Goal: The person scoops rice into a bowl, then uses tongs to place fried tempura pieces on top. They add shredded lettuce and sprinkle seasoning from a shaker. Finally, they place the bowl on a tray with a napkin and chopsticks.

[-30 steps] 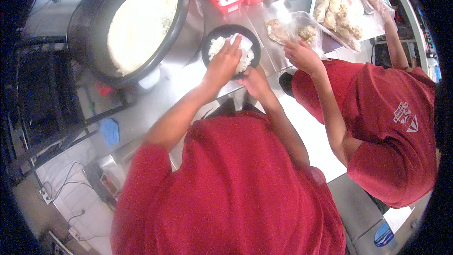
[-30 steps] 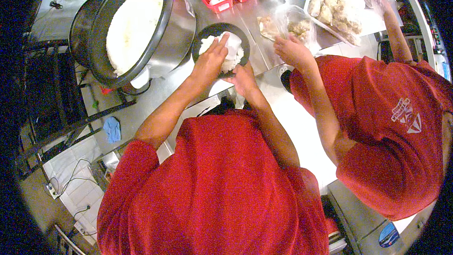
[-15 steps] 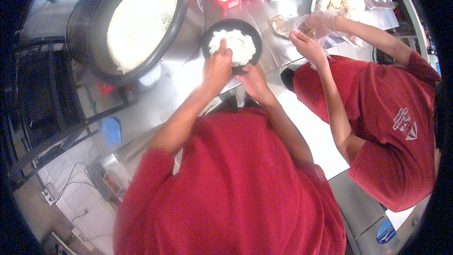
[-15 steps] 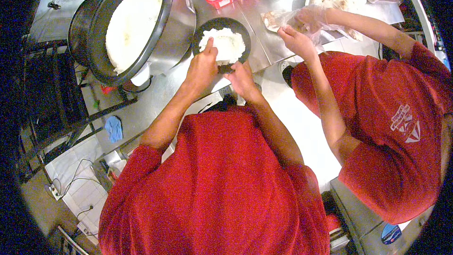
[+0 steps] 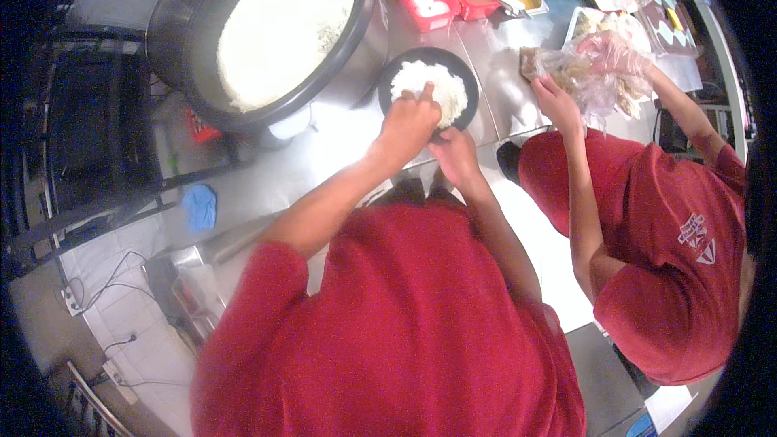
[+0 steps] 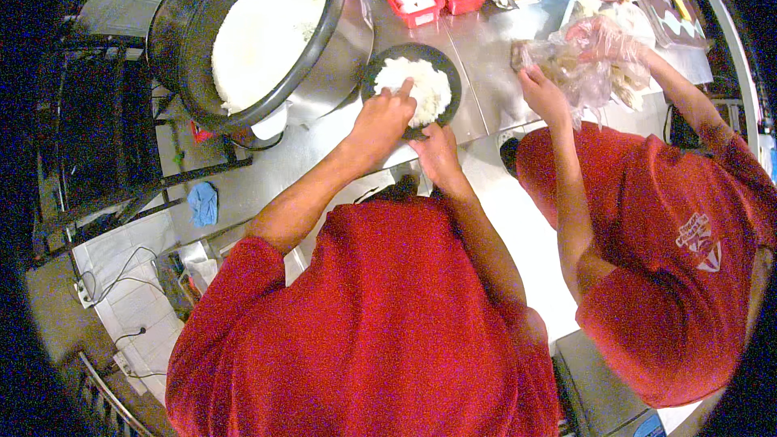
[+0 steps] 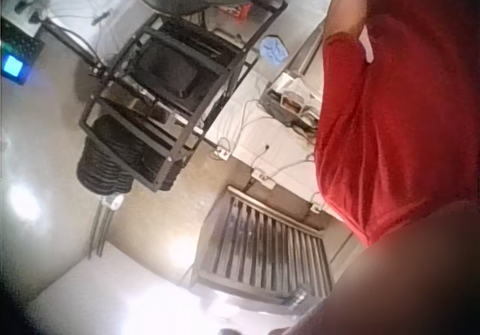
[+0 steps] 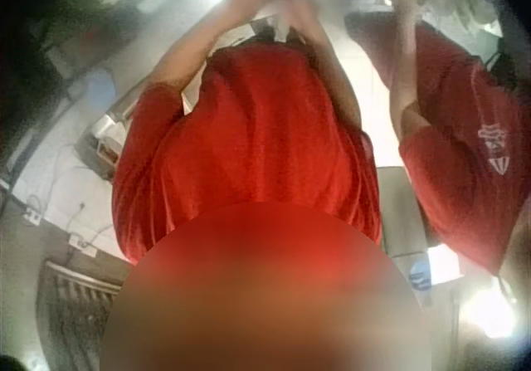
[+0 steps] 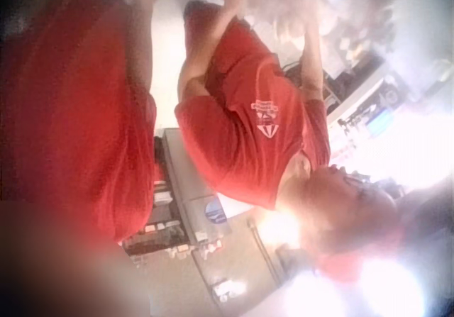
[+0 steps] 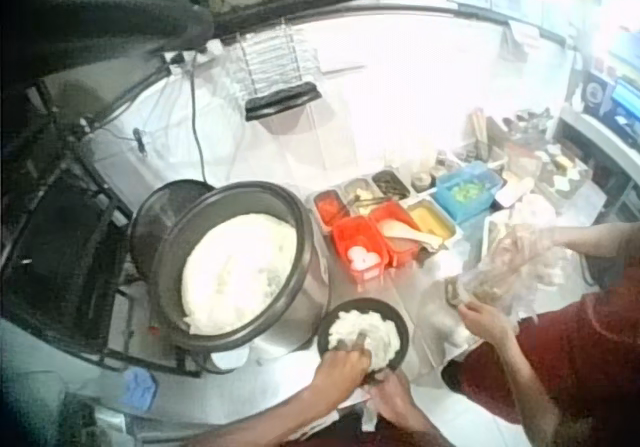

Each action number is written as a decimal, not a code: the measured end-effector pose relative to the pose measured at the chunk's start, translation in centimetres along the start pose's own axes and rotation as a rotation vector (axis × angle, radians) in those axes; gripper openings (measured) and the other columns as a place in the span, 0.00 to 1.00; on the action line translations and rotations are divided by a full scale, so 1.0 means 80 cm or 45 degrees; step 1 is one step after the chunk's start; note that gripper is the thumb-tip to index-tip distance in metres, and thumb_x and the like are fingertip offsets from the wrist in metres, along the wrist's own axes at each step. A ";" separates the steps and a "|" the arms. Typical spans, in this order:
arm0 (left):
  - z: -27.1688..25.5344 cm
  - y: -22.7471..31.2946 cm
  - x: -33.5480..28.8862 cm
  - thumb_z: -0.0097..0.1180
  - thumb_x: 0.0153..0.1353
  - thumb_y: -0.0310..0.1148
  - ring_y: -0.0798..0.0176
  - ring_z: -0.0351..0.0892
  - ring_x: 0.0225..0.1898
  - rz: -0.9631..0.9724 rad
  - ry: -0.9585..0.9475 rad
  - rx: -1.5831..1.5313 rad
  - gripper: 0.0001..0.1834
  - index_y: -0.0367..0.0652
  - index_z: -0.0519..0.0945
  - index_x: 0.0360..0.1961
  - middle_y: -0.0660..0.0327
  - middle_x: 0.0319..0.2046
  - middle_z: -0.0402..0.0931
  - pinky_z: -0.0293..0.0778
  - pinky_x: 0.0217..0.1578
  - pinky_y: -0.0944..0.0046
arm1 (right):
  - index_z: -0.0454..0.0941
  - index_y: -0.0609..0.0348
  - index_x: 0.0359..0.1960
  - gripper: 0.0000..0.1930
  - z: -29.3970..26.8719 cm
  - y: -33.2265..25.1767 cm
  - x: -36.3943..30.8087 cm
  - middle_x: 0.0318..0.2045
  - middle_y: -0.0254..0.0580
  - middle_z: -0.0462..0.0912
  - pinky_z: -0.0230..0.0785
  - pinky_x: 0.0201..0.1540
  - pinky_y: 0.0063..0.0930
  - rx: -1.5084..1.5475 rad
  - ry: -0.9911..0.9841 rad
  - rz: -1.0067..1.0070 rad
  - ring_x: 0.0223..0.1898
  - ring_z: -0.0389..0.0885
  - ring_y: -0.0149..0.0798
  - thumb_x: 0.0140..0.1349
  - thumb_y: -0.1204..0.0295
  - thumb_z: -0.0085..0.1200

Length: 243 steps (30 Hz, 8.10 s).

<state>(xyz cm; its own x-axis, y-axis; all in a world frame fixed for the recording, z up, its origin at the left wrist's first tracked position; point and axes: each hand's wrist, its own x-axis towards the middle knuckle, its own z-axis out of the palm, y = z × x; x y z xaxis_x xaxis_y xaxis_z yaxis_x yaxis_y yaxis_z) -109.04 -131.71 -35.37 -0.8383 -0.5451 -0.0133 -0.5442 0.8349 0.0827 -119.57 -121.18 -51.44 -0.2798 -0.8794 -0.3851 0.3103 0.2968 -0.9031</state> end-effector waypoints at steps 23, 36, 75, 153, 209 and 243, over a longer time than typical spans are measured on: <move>-0.009 -0.013 0.017 0.50 0.50 0.17 0.39 0.82 0.36 -0.527 0.030 -0.486 0.14 0.27 0.78 0.40 0.36 0.48 0.75 0.79 0.40 0.47 | 0.64 0.68 0.58 0.24 0.003 -0.085 -0.012 0.56 0.52 0.72 0.68 0.59 0.55 0.904 -0.027 0.362 0.57 0.73 0.50 0.58 0.81 0.41; -0.051 0.024 -0.086 0.55 0.59 0.18 0.46 0.82 0.45 -0.630 0.657 -0.805 0.28 0.26 0.64 0.61 0.41 0.48 0.77 0.78 0.41 0.56 | 0.57 0.63 0.64 0.34 -0.019 -0.138 -0.041 0.56 0.53 0.71 0.71 0.56 0.60 0.952 -0.124 0.061 0.57 0.73 0.54 0.50 0.85 0.46; -0.112 0.013 -0.007 0.54 0.51 0.25 0.55 0.76 0.36 0.267 0.326 0.105 0.06 0.38 0.74 0.32 0.47 0.71 0.50 0.80 0.37 0.57 | 0.43 0.47 0.72 0.42 -0.003 -0.259 -0.087 0.55 0.50 0.71 0.77 0.50 0.57 0.565 -0.213 0.211 0.51 0.78 0.50 0.53 0.82 0.44; -0.303 -0.060 -0.035 0.49 0.51 0.24 0.63 0.79 0.35 0.710 -0.158 0.054 0.33 0.54 0.73 0.62 0.66 0.62 0.72 0.69 0.39 0.63 | 0.73 0.60 0.53 0.24 -0.003 -0.280 -0.088 0.42 0.42 0.81 0.75 0.47 0.32 0.841 -0.064 -0.064 0.42 0.82 0.38 0.62 0.56 0.48; 0.174 0.107 -0.903 0.48 0.62 0.34 0.39 0.78 0.39 -2.406 1.592 0.335 0.12 0.38 0.79 0.37 0.44 0.38 0.79 0.73 0.43 0.44 | 0.66 0.56 0.63 0.38 0.404 -0.055 -0.447 0.60 0.47 0.71 0.66 0.60 0.50 -0.216 -1.355 0.740 0.60 0.71 0.53 0.54 0.45 0.49; -0.069 0.193 -1.571 0.54 0.51 0.27 0.43 0.79 0.40 -2.586 0.601 0.559 0.14 0.38 0.79 0.41 0.46 0.37 0.78 0.76 0.45 0.47 | 0.70 0.54 0.60 0.31 0.809 0.124 -0.827 0.62 0.43 0.70 0.60 0.63 0.52 -0.039 -1.262 0.542 0.63 0.67 0.52 0.59 0.48 0.48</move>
<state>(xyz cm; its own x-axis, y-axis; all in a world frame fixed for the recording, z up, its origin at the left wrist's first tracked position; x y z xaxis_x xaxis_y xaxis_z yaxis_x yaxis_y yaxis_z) -11.93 -50.74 -26.91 0.8088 -0.3992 0.4318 -0.4824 -0.8704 0.0988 -39.16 -84.18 -22.65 0.7102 -0.6074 -0.3559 0.1817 0.6465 -0.7409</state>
